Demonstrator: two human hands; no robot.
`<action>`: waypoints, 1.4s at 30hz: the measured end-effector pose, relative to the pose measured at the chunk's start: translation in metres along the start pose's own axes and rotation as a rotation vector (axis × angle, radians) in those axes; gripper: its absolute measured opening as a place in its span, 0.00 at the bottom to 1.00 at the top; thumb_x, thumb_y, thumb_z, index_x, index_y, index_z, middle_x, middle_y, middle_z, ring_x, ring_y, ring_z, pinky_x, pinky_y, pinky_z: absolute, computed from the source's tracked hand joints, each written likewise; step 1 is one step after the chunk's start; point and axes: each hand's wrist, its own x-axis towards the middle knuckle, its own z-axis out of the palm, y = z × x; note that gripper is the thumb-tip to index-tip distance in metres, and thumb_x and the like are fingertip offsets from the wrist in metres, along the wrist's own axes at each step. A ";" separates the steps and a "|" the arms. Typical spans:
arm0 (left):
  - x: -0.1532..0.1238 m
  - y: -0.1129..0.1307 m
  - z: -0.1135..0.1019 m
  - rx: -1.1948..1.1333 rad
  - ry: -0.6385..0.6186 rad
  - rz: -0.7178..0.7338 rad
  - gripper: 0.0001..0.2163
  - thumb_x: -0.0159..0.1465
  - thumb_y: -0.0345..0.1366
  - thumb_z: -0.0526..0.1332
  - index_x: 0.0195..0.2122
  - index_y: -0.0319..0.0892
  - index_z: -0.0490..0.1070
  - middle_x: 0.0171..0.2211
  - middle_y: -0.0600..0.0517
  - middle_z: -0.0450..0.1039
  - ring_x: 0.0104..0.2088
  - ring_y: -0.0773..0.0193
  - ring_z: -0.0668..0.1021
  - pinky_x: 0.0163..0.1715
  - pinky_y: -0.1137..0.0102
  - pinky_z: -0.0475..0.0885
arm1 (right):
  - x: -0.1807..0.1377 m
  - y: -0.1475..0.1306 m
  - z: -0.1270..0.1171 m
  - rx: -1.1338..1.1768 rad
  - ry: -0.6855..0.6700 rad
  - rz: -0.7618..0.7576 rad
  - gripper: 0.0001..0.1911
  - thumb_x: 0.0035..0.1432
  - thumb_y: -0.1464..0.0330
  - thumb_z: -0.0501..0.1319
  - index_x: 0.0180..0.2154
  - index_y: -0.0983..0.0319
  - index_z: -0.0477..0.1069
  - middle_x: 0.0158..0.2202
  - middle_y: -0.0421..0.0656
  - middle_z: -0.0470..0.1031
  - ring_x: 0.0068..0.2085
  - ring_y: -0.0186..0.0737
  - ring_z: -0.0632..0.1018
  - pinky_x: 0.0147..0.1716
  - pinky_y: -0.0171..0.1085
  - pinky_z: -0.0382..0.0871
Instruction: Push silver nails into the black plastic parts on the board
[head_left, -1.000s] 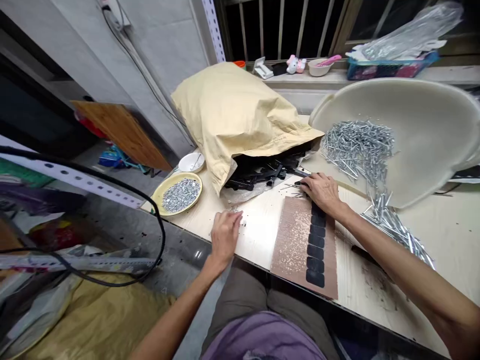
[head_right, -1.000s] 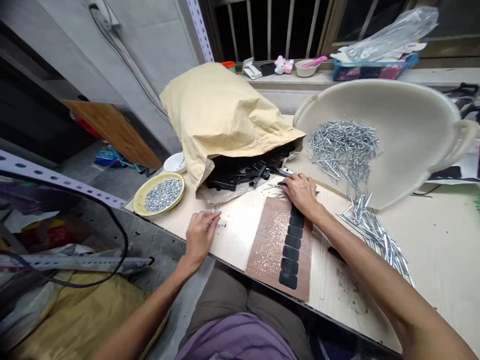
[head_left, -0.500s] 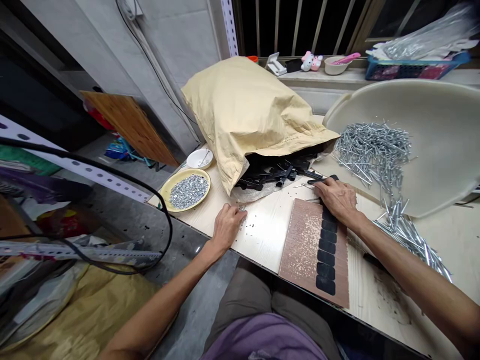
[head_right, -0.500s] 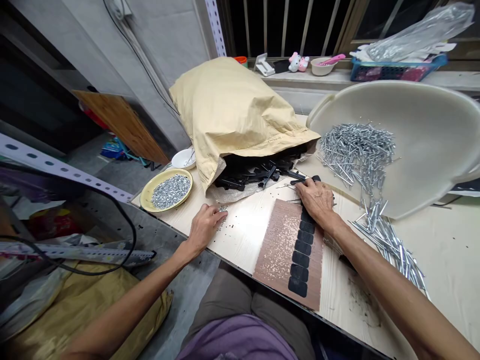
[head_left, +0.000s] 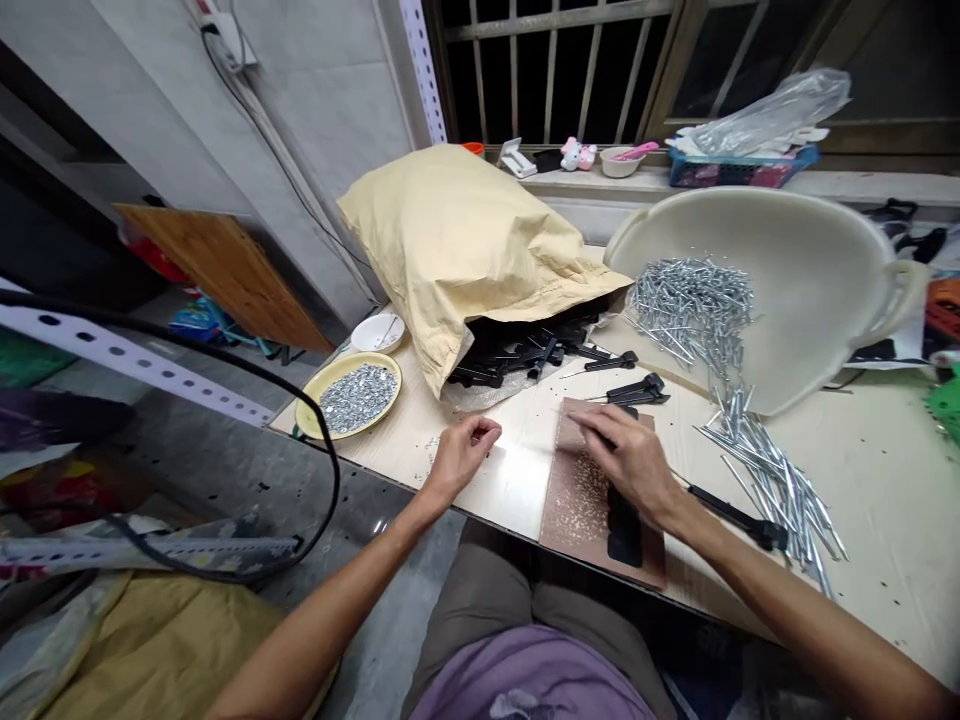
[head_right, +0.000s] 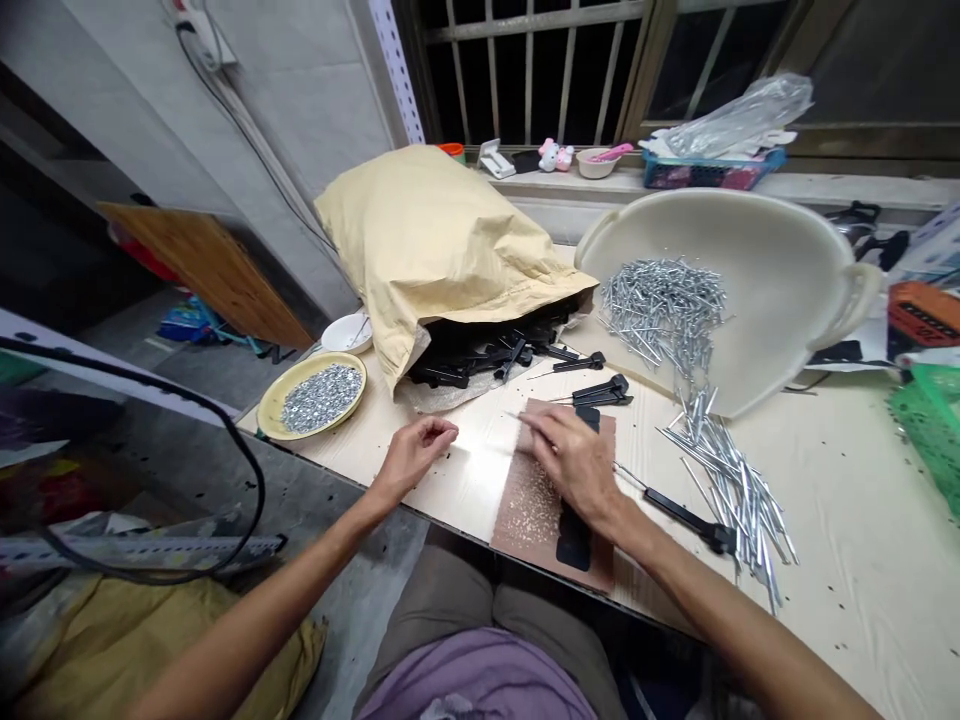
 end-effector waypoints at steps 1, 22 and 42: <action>-0.001 0.007 0.008 -0.176 0.012 -0.088 0.08 0.60 0.38 0.59 0.32 0.38 0.71 0.28 0.50 0.73 0.28 0.66 0.73 0.29 0.71 0.68 | -0.005 -0.009 0.003 0.033 -0.002 0.003 0.16 0.63 0.70 0.51 0.50 0.60 0.70 0.39 0.45 0.73 0.38 0.38 0.74 0.36 0.37 0.70; -0.012 0.048 0.049 -0.786 -0.083 -0.238 0.13 0.50 0.38 0.70 0.32 0.36 0.74 0.28 0.52 0.74 0.26 0.71 0.75 0.31 0.74 0.72 | -0.036 -0.032 -0.004 -0.324 0.032 0.030 0.13 0.64 0.68 0.52 0.46 0.53 0.72 0.36 0.42 0.73 0.37 0.38 0.72 0.31 0.35 0.61; -0.011 0.048 0.059 -0.620 -0.157 -0.203 0.13 0.52 0.40 0.68 0.35 0.36 0.76 0.27 0.51 0.75 0.23 0.70 0.75 0.27 0.74 0.71 | -0.043 -0.025 0.000 -0.437 0.066 0.072 0.14 0.66 0.63 0.49 0.35 0.60 0.71 0.32 0.44 0.74 0.34 0.39 0.71 0.33 0.37 0.56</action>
